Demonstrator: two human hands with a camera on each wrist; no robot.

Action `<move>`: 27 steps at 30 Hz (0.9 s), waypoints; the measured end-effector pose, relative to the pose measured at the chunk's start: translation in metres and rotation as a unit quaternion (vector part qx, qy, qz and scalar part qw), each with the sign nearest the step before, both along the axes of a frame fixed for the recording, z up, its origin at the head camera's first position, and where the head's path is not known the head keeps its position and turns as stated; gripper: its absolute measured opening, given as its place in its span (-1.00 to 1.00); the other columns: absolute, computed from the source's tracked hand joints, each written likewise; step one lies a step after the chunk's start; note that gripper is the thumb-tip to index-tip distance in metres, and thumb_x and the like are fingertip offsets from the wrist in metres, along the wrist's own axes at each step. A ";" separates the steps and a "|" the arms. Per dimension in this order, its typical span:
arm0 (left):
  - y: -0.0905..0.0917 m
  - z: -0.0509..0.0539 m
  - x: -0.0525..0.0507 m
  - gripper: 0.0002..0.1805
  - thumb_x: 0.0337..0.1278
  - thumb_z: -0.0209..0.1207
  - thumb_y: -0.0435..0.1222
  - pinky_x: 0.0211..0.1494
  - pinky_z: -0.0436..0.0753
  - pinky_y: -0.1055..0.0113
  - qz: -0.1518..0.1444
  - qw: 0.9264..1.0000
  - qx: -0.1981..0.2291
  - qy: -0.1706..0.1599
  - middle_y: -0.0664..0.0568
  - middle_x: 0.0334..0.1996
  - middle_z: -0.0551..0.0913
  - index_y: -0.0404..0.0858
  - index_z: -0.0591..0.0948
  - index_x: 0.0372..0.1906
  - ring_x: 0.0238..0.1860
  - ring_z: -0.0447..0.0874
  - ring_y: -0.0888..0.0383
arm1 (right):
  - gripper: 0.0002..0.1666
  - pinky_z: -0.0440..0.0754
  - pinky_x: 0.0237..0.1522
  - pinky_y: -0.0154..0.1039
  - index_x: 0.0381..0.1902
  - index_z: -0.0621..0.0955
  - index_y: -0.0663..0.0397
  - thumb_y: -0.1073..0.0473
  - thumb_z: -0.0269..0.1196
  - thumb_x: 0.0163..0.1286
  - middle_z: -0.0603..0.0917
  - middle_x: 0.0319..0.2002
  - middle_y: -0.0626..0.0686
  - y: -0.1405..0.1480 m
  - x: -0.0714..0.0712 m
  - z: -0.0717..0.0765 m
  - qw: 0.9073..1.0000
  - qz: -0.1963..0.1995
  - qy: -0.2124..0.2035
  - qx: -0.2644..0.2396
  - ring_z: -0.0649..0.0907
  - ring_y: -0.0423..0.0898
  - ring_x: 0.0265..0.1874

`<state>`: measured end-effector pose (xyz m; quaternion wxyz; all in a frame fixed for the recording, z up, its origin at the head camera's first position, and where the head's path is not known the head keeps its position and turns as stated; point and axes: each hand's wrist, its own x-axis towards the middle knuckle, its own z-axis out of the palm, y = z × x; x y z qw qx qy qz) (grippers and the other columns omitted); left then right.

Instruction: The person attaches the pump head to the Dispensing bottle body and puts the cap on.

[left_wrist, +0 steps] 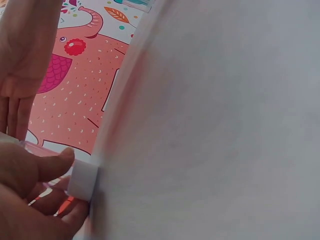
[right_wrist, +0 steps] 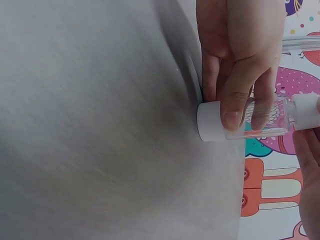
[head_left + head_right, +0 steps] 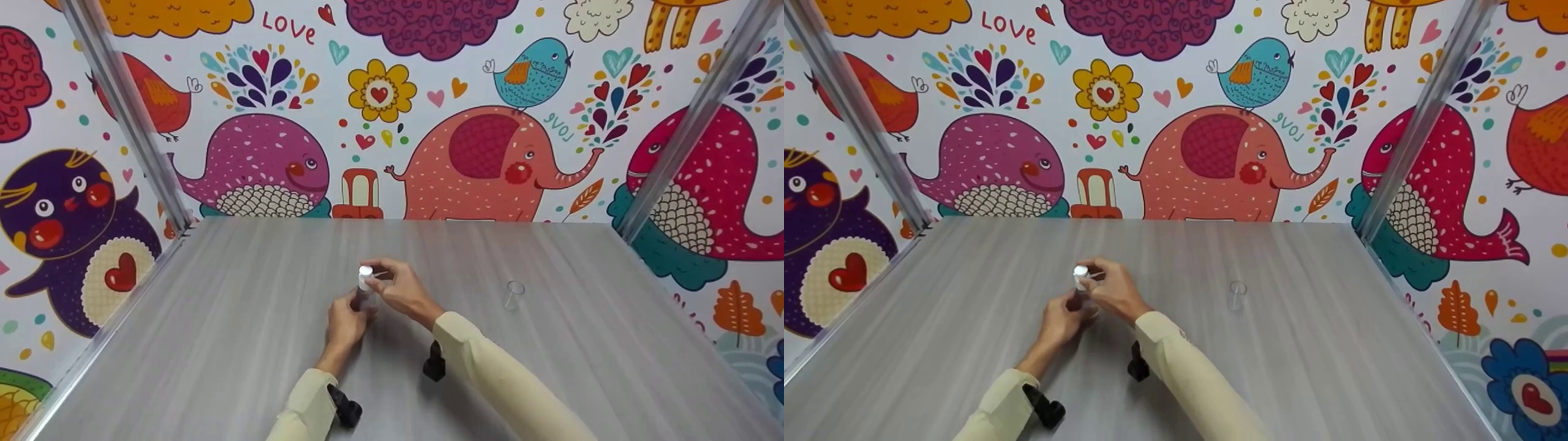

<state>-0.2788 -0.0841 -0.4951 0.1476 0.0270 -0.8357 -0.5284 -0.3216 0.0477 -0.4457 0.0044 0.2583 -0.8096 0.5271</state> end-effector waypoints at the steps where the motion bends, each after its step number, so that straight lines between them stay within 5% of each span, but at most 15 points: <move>1: 0.000 0.000 0.000 -0.63 0.01 0.31 -0.49 -0.23 0.58 0.22 0.000 1.000 -0.001 0.001 -0.17 -0.30 0.75 -0.33 0.70 0.01 -0.33 0.59 0.09 | -0.63 0.62 0.17 -0.04 0.16 0.63 0.10 0.24 0.25 0.41 0.71 0.04 0.08 0.000 0.000 0.000 1.000 -0.002 0.001 0.001 0.67 -0.02 0.03; 14: 0.000 0.002 0.000 -0.74 0.02 0.33 -0.44 -0.25 0.51 0.22 0.017 0.999 -0.017 -0.022 -0.09 -0.37 0.70 -0.29 0.72 -0.11 -0.34 0.53 0.10 | -0.59 0.66 0.07 -0.15 0.09 0.65 0.00 0.13 0.40 0.29 0.72 -0.05 -0.01 0.000 -0.003 -0.002 0.999 -0.028 -0.010 0.019 0.67 -0.08 -0.06; 27: 0.000 0.002 0.000 -0.78 -0.05 0.37 -0.45 -0.23 0.50 0.21 0.018 1.000 0.006 -0.005 -0.16 -0.36 0.70 -0.38 0.71 -0.20 -0.34 0.50 0.08 | -0.32 0.65 0.12 -0.10 0.20 0.58 0.06 -0.16 0.43 0.22 0.68 0.06 0.03 0.000 -0.002 -0.001 0.999 -0.031 -0.030 0.003 0.68 -0.02 0.01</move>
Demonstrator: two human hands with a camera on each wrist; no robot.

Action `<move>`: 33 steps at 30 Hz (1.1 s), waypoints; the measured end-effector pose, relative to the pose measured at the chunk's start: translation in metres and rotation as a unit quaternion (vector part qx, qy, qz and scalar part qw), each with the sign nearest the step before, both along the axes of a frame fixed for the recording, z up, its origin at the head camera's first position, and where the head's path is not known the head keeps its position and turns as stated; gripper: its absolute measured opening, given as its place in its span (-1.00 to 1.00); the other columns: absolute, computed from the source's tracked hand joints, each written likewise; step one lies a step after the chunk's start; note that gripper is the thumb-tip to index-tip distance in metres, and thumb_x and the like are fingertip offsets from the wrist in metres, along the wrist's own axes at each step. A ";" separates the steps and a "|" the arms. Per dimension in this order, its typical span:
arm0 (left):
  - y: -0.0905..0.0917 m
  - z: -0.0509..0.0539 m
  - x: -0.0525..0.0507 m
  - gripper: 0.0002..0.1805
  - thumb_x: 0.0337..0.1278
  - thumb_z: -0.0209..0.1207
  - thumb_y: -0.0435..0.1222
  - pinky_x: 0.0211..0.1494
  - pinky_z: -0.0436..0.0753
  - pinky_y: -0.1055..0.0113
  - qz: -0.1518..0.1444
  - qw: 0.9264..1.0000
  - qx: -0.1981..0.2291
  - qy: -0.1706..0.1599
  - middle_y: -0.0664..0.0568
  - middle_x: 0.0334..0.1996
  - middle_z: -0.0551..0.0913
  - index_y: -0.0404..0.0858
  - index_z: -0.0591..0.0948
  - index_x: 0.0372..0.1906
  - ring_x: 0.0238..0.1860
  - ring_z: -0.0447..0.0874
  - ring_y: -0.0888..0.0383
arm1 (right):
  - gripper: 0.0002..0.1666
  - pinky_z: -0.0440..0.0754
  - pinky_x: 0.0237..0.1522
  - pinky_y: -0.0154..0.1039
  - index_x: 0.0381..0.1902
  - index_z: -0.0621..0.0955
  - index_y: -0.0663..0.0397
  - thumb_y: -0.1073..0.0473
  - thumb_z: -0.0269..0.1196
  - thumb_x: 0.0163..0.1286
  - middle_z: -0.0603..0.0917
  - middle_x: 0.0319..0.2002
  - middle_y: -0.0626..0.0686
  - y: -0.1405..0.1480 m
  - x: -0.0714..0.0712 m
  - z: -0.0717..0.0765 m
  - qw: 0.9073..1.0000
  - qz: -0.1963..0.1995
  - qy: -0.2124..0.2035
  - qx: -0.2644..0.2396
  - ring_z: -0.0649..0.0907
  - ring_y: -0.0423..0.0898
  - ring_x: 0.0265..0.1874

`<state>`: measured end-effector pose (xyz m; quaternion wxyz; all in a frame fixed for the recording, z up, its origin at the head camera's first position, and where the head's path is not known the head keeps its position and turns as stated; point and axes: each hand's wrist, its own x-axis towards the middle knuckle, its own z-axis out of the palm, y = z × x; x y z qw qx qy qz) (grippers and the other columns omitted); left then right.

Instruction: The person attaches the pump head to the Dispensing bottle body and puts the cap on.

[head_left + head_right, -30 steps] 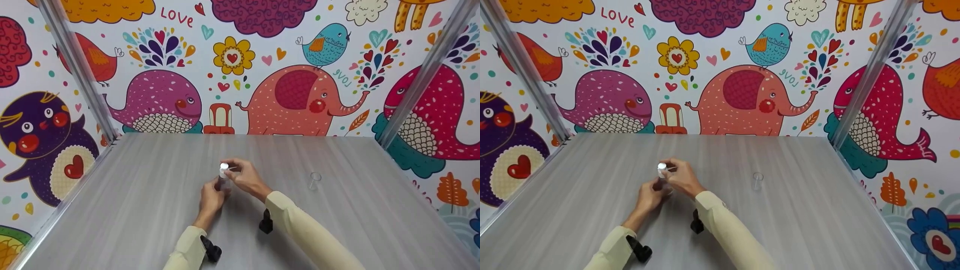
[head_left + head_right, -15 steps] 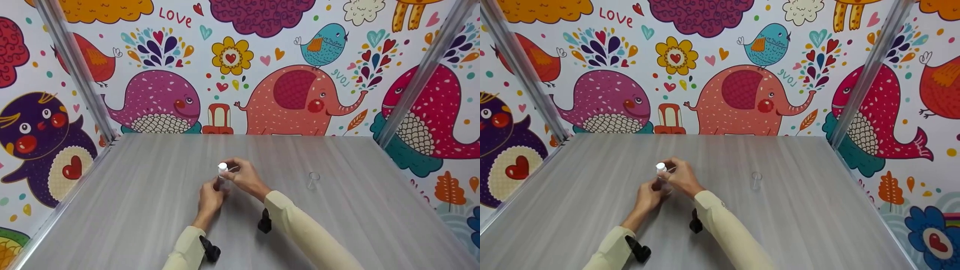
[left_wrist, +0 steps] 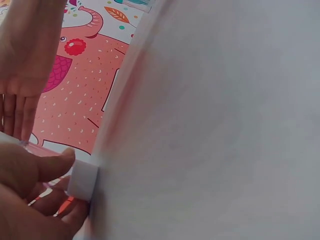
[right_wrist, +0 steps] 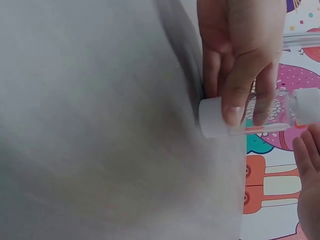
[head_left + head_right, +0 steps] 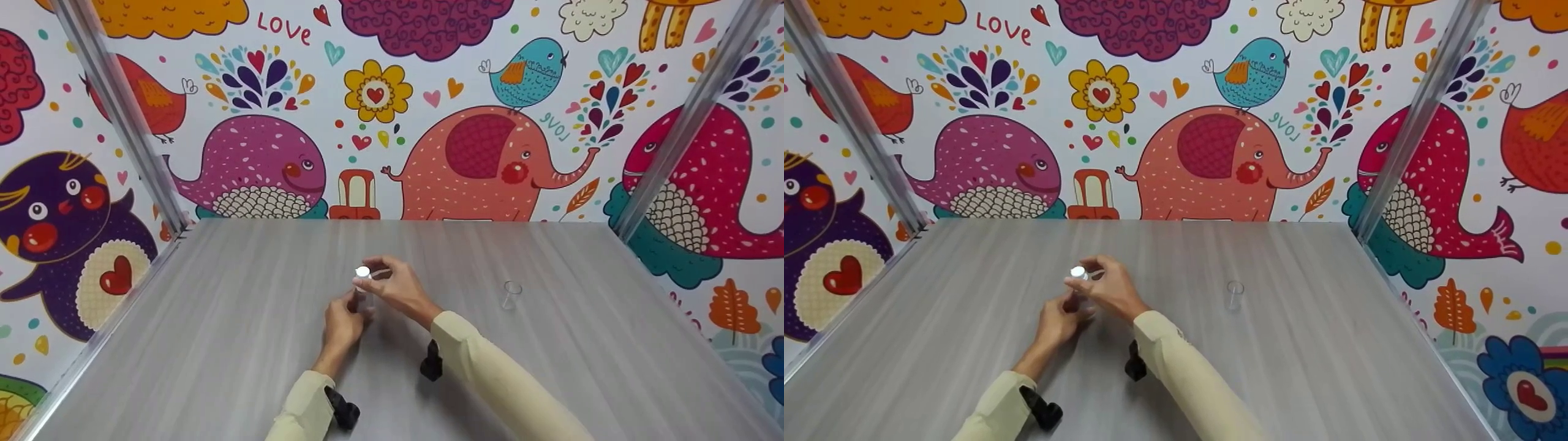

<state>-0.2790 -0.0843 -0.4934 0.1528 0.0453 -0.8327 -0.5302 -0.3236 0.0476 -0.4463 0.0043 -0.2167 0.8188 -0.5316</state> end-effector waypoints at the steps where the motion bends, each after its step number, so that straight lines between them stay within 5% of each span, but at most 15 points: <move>1: 0.000 0.000 0.000 -0.78 -0.05 0.37 -0.44 -0.24 0.50 0.21 0.000 1.000 0.001 -0.002 -0.16 -0.36 0.70 -0.38 0.71 -0.21 -0.34 0.50 0.08 | -0.34 0.64 0.15 -0.08 0.21 0.58 0.05 -0.14 0.41 0.24 0.68 0.08 0.03 0.000 0.000 0.001 1.000 0.002 -0.004 -0.003 0.68 -0.02 0.04; 16: 0.000 -0.001 -0.001 -0.73 -0.05 0.36 -0.46 -0.16 0.52 0.16 0.001 1.000 -0.018 0.001 -0.17 -0.33 0.71 -0.36 0.71 -0.14 -0.30 0.55 0.03 | -0.39 0.50 0.33 -0.03 0.31 0.53 0.01 0.14 0.35 0.29 0.59 0.30 0.09 0.000 -0.001 0.001 0.996 0.072 -0.014 -0.044 0.59 0.04 0.28; 25: 0.000 0.000 -0.001 -0.64 -0.05 0.32 -0.49 -0.28 0.47 0.22 0.000 1.000 -0.023 -0.003 -0.12 -0.44 0.65 -0.34 0.71 -0.03 -0.39 0.47 0.09 | -0.57 0.58 0.24 -0.01 0.16 0.63 0.08 0.33 0.29 0.31 0.68 0.13 0.12 -0.003 0.000 -0.001 0.997 0.057 0.007 -0.055 0.67 0.04 0.12; 33: 0.001 0.000 -0.001 -0.60 -0.04 0.31 -0.48 -0.10 0.60 0.06 0.002 1.000 -0.013 -0.004 -0.21 -0.23 0.76 -0.34 0.71 0.02 -0.24 0.61 -0.01 | -0.54 0.60 0.20 0.01 0.14 0.63 0.12 0.29 0.38 0.25 0.70 0.06 0.13 -0.004 0.000 -0.001 0.998 0.035 0.018 -0.051 0.67 0.07 0.07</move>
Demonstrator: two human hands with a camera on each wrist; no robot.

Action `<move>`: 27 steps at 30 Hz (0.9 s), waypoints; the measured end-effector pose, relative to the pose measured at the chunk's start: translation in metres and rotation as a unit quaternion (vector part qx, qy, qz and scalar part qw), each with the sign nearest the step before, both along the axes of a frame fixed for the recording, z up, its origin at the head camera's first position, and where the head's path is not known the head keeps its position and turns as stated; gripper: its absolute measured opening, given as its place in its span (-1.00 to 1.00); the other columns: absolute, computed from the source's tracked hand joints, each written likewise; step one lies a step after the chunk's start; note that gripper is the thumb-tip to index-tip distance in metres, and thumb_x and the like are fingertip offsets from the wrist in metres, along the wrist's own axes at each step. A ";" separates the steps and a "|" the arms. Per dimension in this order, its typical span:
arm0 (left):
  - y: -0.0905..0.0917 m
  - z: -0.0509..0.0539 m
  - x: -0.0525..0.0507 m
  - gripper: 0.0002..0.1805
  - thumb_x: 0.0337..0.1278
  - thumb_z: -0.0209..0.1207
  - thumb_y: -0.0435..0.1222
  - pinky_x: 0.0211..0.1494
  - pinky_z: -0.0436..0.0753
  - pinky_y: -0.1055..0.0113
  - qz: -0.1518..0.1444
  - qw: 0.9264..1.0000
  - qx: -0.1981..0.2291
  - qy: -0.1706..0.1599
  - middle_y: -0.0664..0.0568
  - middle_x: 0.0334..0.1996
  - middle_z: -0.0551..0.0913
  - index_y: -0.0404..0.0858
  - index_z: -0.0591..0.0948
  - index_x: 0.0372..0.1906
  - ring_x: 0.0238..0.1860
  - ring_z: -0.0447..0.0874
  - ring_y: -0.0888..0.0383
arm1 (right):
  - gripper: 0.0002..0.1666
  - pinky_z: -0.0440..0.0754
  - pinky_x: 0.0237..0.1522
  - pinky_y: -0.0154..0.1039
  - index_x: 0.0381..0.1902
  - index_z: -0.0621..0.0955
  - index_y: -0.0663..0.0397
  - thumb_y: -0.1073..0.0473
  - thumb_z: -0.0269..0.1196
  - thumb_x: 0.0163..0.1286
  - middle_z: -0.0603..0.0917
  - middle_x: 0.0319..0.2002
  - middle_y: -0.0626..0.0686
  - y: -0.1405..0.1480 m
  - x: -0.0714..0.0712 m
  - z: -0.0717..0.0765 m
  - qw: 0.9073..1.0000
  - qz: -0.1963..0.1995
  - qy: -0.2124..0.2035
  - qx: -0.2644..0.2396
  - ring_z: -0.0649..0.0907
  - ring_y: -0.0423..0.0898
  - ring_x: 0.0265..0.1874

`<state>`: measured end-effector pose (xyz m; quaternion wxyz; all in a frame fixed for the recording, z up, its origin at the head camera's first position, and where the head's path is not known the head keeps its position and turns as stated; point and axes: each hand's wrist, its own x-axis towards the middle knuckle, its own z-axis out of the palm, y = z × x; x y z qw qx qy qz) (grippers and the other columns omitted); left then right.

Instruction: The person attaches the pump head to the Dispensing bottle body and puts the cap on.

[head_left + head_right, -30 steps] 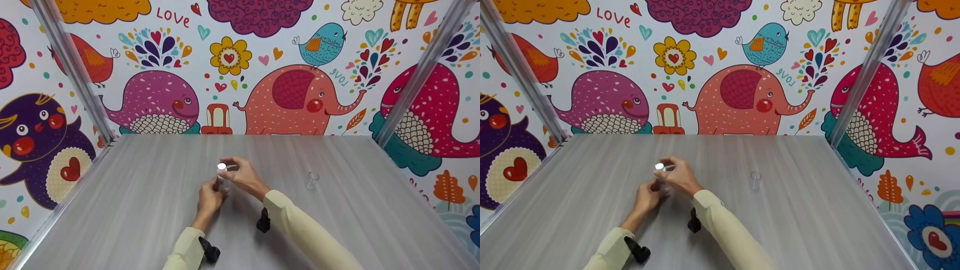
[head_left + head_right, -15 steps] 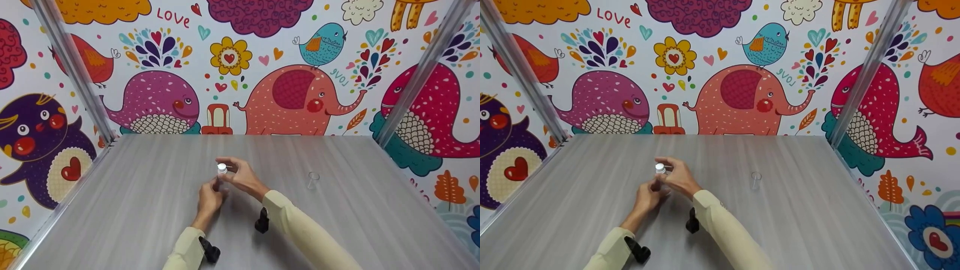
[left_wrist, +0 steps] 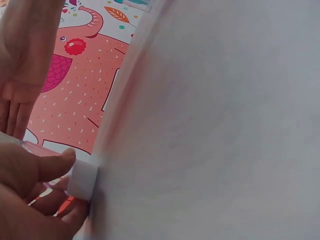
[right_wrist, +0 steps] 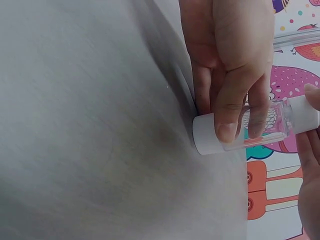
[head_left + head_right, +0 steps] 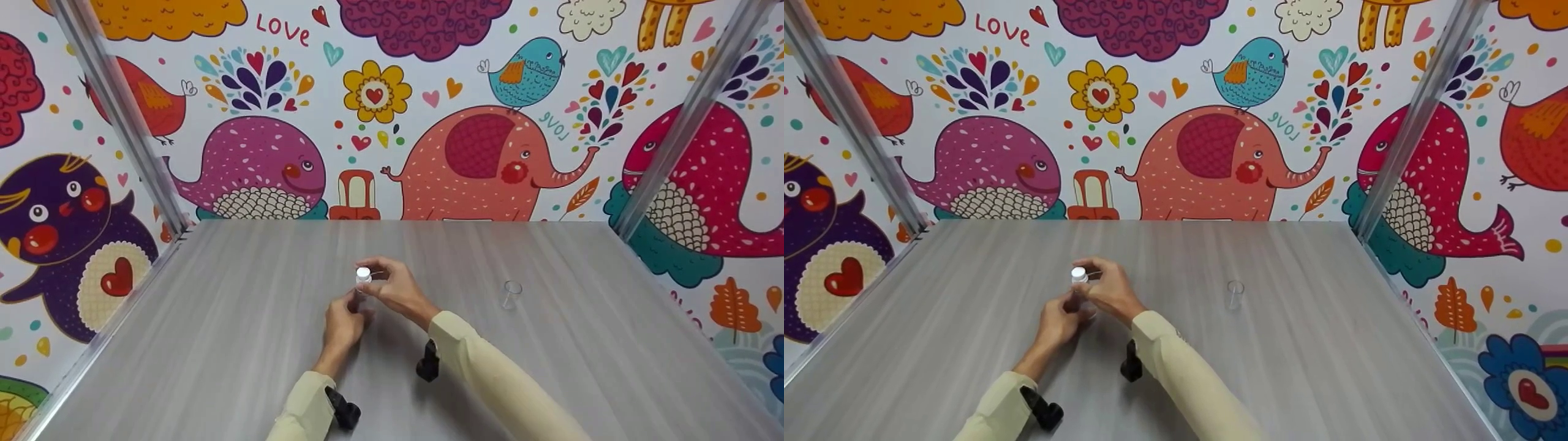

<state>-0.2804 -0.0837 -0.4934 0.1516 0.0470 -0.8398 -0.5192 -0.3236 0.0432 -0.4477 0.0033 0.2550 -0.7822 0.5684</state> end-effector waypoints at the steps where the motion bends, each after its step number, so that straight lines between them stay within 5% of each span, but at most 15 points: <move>1: 0.000 0.000 0.000 -0.59 -0.04 0.31 -0.48 -0.09 0.60 0.05 -0.001 1.000 0.000 0.002 -0.21 -0.22 0.76 -0.34 0.71 0.03 -0.23 0.62 -0.01 | -0.54 0.60 0.20 0.00 0.13 0.63 0.13 0.29 0.38 0.25 0.70 0.05 0.13 0.000 0.000 0.000 1.000 -0.003 0.002 0.003 0.67 0.06 0.06; 15: 0.000 -0.001 0.000 -0.69 0.02 0.35 -0.41 -0.10 0.59 0.09 0.003 1.000 0.008 -0.024 -0.17 -0.25 0.75 -0.35 0.72 -0.06 -0.24 0.62 0.02 | -0.27 0.62 0.18 -0.04 0.25 0.55 0.17 0.11 0.52 0.14 0.68 0.09 0.13 0.002 -0.003 0.002 1.000 -0.019 -0.011 0.020 0.66 0.01 0.05; 27: 0.001 -0.002 0.000 -0.71 -0.06 0.32 -0.50 -0.33 0.41 0.28 -0.001 1.000 0.003 0.020 -0.08 -0.51 0.55 -0.34 0.71 -0.13 -0.43 0.41 0.13 | -0.40 0.57 0.25 -0.03 0.29 0.54 0.13 0.28 0.33 0.27 0.62 0.25 0.12 0.003 -0.003 0.011 0.999 0.036 -0.036 0.012 0.62 0.09 0.22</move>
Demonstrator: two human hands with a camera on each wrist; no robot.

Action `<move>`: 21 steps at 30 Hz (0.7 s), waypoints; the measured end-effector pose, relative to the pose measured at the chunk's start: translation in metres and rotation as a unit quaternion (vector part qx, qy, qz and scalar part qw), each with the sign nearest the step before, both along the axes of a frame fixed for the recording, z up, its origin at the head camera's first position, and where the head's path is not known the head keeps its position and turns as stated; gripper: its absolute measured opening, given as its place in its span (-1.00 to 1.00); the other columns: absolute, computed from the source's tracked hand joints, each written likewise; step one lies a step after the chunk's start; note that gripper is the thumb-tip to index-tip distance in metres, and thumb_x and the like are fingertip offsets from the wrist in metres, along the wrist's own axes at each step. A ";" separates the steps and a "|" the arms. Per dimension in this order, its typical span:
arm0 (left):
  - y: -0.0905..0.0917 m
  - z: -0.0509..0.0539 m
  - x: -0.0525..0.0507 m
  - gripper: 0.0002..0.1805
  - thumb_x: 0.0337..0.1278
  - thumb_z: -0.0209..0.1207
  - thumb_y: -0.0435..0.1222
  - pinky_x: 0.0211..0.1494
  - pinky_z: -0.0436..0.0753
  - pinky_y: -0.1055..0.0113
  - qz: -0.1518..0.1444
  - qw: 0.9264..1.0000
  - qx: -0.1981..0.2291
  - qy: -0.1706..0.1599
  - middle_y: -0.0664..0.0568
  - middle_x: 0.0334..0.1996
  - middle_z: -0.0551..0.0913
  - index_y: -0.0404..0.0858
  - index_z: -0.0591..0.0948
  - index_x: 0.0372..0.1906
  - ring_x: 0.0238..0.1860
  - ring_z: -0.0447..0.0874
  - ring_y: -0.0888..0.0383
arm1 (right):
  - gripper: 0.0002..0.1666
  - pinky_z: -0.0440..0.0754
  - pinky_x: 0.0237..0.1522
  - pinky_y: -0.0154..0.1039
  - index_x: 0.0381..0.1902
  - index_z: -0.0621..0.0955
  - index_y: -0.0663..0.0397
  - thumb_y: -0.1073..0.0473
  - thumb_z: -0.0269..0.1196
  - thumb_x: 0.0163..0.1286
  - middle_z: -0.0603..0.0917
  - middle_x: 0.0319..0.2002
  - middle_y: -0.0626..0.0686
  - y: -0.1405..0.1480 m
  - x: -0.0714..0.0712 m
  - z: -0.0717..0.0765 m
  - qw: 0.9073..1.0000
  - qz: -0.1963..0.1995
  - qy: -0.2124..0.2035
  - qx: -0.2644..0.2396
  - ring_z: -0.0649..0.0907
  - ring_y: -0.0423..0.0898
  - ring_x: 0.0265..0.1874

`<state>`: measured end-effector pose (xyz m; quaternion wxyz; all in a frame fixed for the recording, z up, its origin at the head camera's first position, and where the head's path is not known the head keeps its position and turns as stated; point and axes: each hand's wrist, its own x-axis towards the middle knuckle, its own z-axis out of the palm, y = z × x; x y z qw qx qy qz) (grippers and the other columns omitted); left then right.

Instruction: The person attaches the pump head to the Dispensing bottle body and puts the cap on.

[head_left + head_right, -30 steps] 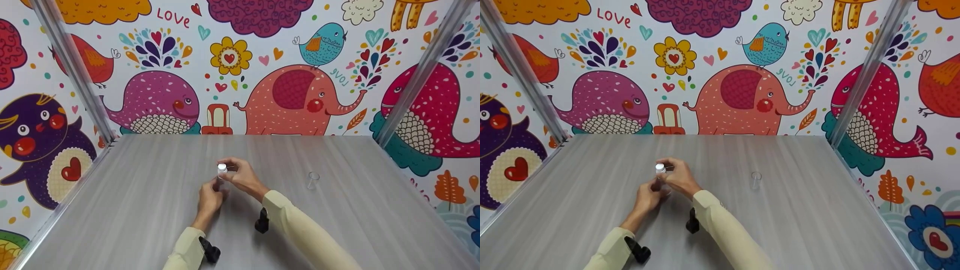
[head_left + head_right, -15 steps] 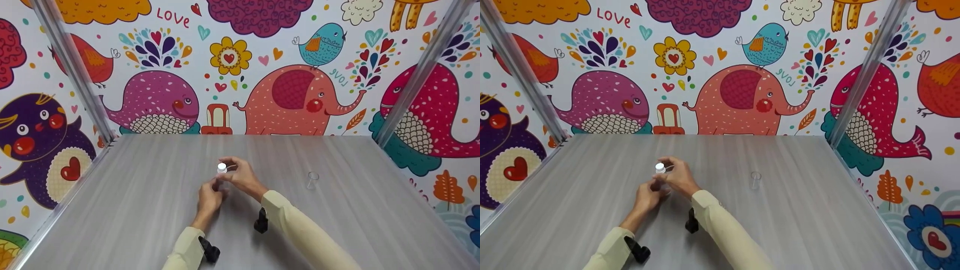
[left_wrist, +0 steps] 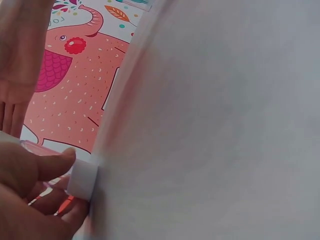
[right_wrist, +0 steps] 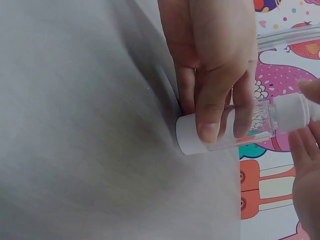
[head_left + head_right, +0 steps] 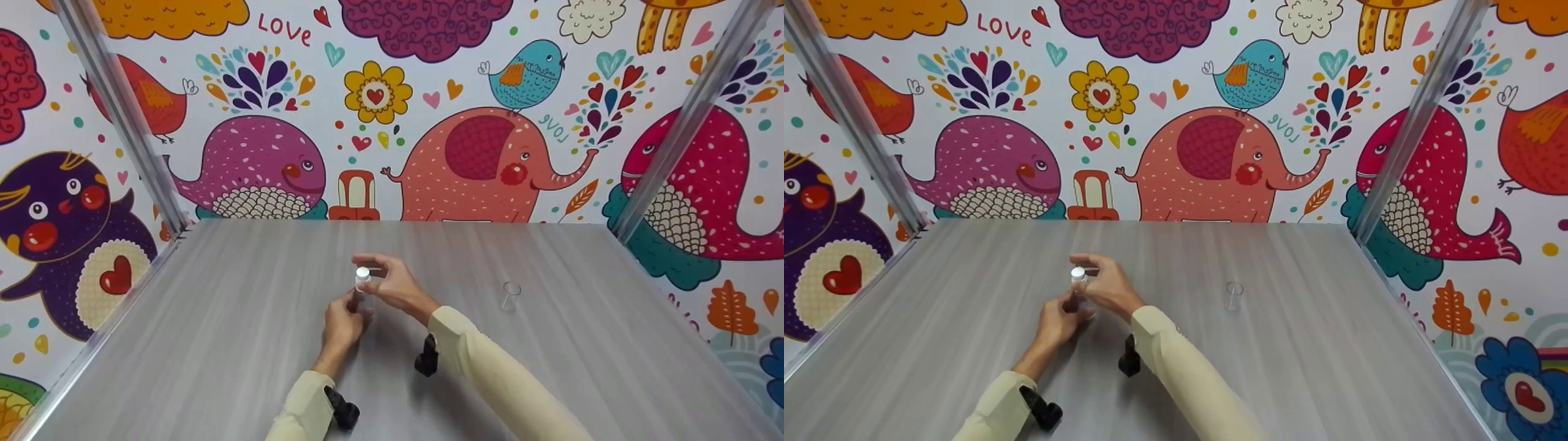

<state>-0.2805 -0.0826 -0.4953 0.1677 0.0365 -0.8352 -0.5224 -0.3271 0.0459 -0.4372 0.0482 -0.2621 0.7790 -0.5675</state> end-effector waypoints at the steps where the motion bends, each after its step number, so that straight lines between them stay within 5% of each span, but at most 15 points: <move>1: 0.000 0.000 0.000 -0.70 -0.06 0.32 -0.51 -0.33 0.41 0.27 -0.001 1.000 0.002 -0.002 -0.10 -0.50 0.56 -0.34 0.71 -0.11 -0.43 0.42 0.13 | -0.42 0.58 0.24 -0.02 0.28 0.55 0.14 0.30 0.32 0.28 0.63 0.24 0.13 0.000 0.000 0.000 1.000 0.000 -0.001 -0.001 0.62 0.10 0.21; 12: -0.002 0.001 0.000 -0.75 -0.10 0.33 -0.50 -0.35 0.40 0.26 -0.003 1.000 -0.002 -0.005 -0.08 -0.52 0.55 -0.35 0.71 -0.19 -0.45 0.41 0.13 | -0.55 0.65 0.09 -0.11 0.12 0.65 0.12 0.31 0.36 0.25 0.72 0.03 0.07 -0.004 -0.001 -0.003 0.999 -0.040 0.019 0.024 0.67 -0.01 -0.01; 21: -0.002 0.000 0.000 -0.66 -0.06 0.32 -0.50 -0.33 0.41 0.26 -0.003 1.000 -0.011 -0.009 -0.06 -0.52 0.56 -0.33 0.72 -0.07 -0.44 0.43 0.12 | -0.59 0.67 0.05 -0.15 0.07 0.68 0.02 0.23 0.42 0.24 0.72 -0.03 0.04 -0.006 -0.001 -0.002 0.997 -0.051 0.035 0.056 0.65 -0.07 -0.10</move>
